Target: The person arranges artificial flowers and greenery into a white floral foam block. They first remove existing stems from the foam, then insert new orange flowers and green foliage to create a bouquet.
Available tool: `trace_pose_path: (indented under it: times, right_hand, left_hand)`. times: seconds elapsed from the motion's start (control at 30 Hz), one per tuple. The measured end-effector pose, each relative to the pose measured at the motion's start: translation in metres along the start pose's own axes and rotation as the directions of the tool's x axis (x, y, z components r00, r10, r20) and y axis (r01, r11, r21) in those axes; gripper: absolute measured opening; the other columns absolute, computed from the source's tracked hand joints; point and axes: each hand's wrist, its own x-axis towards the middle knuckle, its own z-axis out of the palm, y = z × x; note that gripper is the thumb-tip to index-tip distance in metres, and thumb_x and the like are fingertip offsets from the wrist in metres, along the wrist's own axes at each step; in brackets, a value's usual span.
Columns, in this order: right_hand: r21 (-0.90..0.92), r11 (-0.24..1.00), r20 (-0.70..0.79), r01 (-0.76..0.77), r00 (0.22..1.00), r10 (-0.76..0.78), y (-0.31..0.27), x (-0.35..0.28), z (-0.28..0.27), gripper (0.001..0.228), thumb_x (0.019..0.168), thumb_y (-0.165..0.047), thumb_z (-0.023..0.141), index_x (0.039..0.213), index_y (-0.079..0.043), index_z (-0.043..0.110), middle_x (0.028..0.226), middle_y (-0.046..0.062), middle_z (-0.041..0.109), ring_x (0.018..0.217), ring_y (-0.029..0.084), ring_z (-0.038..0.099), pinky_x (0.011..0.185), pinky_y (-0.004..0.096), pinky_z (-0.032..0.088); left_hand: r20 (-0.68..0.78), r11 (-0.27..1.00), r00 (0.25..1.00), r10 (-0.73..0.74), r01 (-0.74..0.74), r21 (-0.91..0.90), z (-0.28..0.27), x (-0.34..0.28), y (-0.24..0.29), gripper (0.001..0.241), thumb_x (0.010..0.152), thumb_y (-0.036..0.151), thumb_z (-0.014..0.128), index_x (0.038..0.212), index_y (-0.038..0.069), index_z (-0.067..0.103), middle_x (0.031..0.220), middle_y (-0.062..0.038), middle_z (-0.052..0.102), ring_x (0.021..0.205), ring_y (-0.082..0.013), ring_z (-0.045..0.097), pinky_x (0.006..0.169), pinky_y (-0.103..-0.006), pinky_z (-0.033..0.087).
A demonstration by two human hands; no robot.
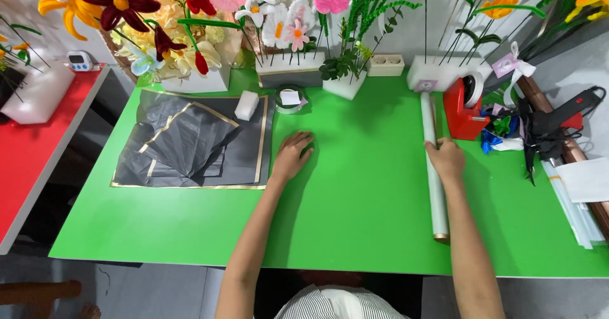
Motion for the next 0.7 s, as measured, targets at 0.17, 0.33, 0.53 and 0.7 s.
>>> trace_pose_path:
  times: [0.17, 0.33, 0.53, 0.7]
  right_hand:
    - [0.211, 0.978, 0.13, 0.003, 0.991, -0.031, -0.064, -0.038, -0.002, 0.062, 0.084, -0.056, 0.074, 0.116, -0.003, 0.072, 0.108, 0.02, 0.076, 0.112, 0.044, 0.068, 0.095, 0.056, 0.052]
    - [0.461, 0.886, 0.174, -0.039, 0.984, -0.047, -0.099, -0.06, 0.031, 0.059, 0.081, -0.056, 0.079, 0.115, -0.009, 0.071, 0.109, 0.015, 0.075, 0.112, 0.039, 0.068, 0.094, 0.053, 0.052]
    - [0.52, 0.852, 0.172, 0.054, 0.971, -0.166, -0.143, -0.09, 0.024, 0.048, 0.09, -0.041, 0.074, 0.124, -0.011, 0.057, 0.09, 0.01, 0.073, 0.088, 0.027, 0.071, 0.08, 0.042, 0.057]
    - [0.454, 0.885, 0.126, 0.104, 0.976, -0.179, -0.155, -0.09, 0.011, 0.042, 0.093, -0.034, 0.072, 0.124, -0.012, 0.055, 0.094, 0.017, 0.072, 0.094, 0.036, 0.071, 0.083, 0.05, 0.055]
  left_hand:
    - [0.006, 1.0, 1.0, -0.021, 0.02, 0.015, 0.0, -0.001, 0.003, 0.038, 0.099, 0.028, 0.064, 0.137, 0.023, 0.064, 0.145, -0.006, 0.059, 0.14, -0.0287, 0.05, 0.118, -0.0477, 0.036]
    - [0.02, 0.999, 0.999, -0.039, 0.039, 0.01, 0.0, -0.002, 0.003, 0.037, 0.1, 0.029, 0.063, 0.137, 0.024, 0.064, 0.146, -0.005, 0.059, 0.141, -0.0287, 0.049, 0.118, -0.0494, 0.035]
    - [0.009, 0.999, 0.999, -0.052, 0.051, 0.015, 0.0, -0.003, 0.006, 0.036, 0.1, 0.028, 0.062, 0.136, 0.022, 0.064, 0.145, -0.005, 0.059, 0.141, -0.026, 0.049, 0.12, -0.0471, 0.034]
    - [-0.002, 0.998, 0.999, -0.044, 0.044, 0.043, 0.0, -0.004, 0.006, 0.036, 0.1, 0.028, 0.063, 0.136, 0.022, 0.064, 0.145, -0.005, 0.059, 0.141, -0.0251, 0.049, 0.12, -0.0463, 0.034]
